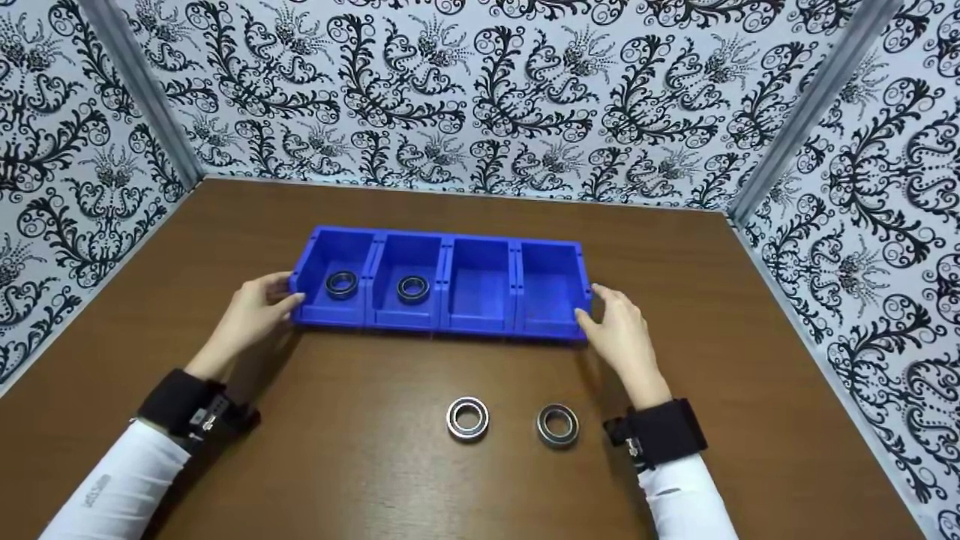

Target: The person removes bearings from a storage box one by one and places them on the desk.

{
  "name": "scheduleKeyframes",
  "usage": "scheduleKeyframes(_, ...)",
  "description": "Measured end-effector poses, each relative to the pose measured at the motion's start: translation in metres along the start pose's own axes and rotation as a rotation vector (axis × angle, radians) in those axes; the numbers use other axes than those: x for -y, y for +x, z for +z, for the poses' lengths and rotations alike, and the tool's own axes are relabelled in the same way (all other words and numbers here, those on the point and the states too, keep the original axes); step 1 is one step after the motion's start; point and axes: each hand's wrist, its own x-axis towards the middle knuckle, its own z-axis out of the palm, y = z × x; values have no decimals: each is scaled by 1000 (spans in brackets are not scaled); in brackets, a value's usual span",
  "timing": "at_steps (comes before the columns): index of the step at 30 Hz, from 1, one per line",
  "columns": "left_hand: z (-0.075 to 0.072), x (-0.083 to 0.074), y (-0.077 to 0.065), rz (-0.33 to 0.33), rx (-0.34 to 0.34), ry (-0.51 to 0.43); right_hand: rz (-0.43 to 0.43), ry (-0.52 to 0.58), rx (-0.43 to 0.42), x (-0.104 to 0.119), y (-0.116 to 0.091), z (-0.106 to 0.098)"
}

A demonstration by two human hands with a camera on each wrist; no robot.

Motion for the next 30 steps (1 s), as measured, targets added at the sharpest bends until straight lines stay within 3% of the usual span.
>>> scheduleKeyframes(10,1,-1,0,-3,-1,12,18,35,120,-8,13,-1)
scheduleKeyframes(23,0,0,0,-8,5,-8,11,97,202,-15,28,-1)
scheduleKeyframes(30,0,-2,-1,-12,5,2,50,187,260,-18,33,-1)
